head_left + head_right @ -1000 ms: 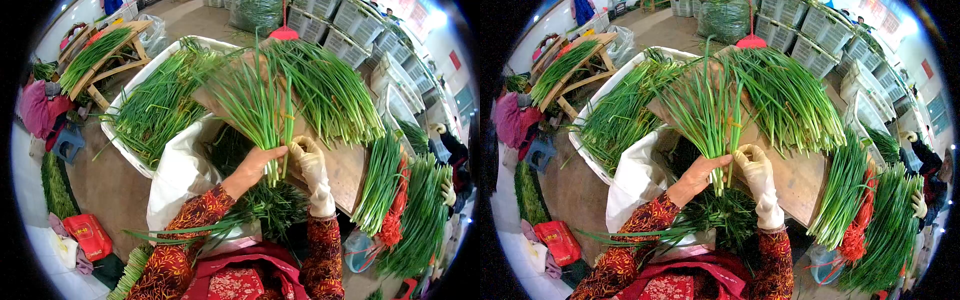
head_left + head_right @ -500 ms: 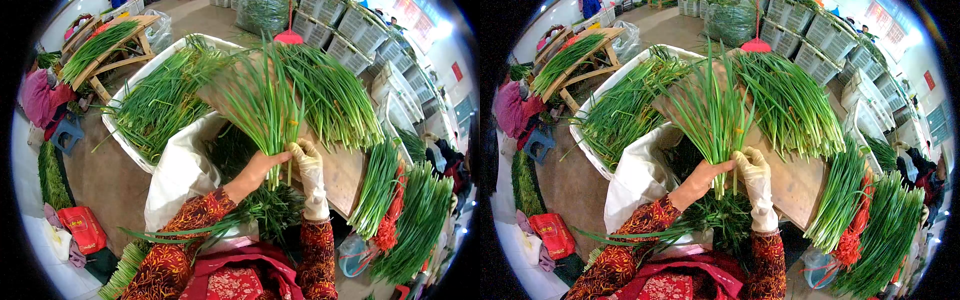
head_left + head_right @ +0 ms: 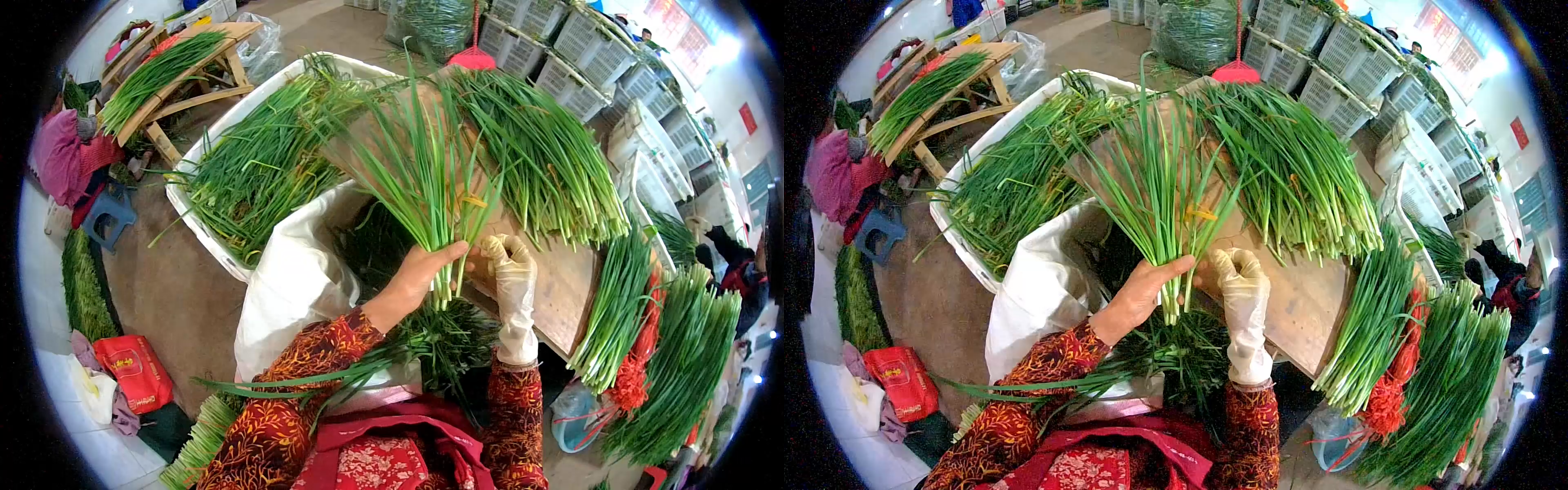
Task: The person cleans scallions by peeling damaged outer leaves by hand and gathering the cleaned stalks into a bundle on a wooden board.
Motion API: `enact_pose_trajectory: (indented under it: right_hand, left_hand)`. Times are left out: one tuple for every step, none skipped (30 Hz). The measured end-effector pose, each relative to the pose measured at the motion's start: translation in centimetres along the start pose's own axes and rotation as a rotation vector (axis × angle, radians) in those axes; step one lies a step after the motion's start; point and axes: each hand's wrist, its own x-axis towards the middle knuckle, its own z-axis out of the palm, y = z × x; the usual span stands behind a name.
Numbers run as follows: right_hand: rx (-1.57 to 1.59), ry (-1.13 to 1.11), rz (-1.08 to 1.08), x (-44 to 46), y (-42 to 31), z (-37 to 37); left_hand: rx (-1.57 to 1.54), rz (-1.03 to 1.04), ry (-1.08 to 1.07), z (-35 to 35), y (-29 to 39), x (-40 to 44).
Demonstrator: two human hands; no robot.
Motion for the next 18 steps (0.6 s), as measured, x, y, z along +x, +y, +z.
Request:
enact_pose_trajectory:
  right_hand:
    - [-0.056, 0.007, 0.009, 0.1, 0.0, -0.4]
    - [-0.037, -0.019, -0.023, 0.6, 0.6, -0.8]
    - [-0.038, -0.019, -0.024, 0.9, 0.6, -0.9]
    - [-0.148, 0.023, -0.202, 1.4, 0.3, -0.9]
    - [-0.259, 0.064, -0.380, 1.8, -0.5, -0.6]
    - [-0.425, 0.057, -0.478, 1.9, -1.7, -0.2]
    - [-0.425, 0.060, -0.476, 2.5, -2.3, 0.1]
    - [-0.708, 0.006, -0.498, 3.2, -2.7, 0.3]
    - [-0.990, -0.051, -0.513, 3.8, -3.0, 0.5]
    - [-1.074, -0.101, -0.495, 4.8, -3.0, 0.2]
    - [-1.074, -0.099, -0.496, 5.4, -3.7, 0.2]
    - [-0.913, -0.133, -0.406, 6.0, -4.8, 0.2]
    - [-0.753, -0.167, -0.314, 6.5, -6.1, 0.2]
    - [-0.556, -0.172, -0.351, 7.1, -7.8, 0.0]
    - [-0.356, -0.171, -0.383, 7.6, -9.7, -0.4]
    - [-0.316, -0.144, -0.398, 8.3, -11.8, -1.5]
    - [-0.131, -0.121, -0.563, 8.7, -13.9, -2.5]
    - [-0.156, -0.049, -0.609, 7.6, -16.9, -3.7]
  left_hand:
    - [-0.020, 0.005, 0.004, 0.2, 0.2, -0.1]
    - [-0.020, 0.004, 0.004, 0.1, 0.2, -0.1]
    - [-0.010, 0.014, 0.004, 0.0, 0.0, -0.2]
    - [0.000, 0.024, 0.003, -0.1, -0.2, -0.1]
    - [-0.001, 0.024, 0.001, -0.3, -0.6, 0.1]
    - [0.021, 0.051, -0.020, -0.5, -1.1, 0.4]
    - [0.044, 0.077, -0.042, -0.5, -1.2, 0.5]
    - [0.045, 0.074, -0.044, -0.5, -1.2, 0.5]
    - [0.112, 0.054, -0.029, -0.4, -1.1, 0.5]
    - [0.180, 0.035, -0.014, -0.3, -0.9, 0.5]
    - [0.181, 0.037, -0.015, -0.3, -0.8, 0.4]
    - [0.208, 0.015, -0.001, -0.4, -0.7, 0.4]
    - [0.235, -0.008, 0.015, -0.4, -0.7, 0.3]
    - [0.235, -0.010, 0.015, -0.4, -0.7, 0.1]
    - [0.214, -0.022, 0.036, -0.4, -0.6, -0.1]
    - [0.195, -0.038, 0.057, -0.5, -0.6, -0.3]
    - [0.201, -0.046, 0.053, -0.7, -0.6, -0.3]
    - [0.175, -0.055, 0.052, -0.9, -0.7, -0.3]
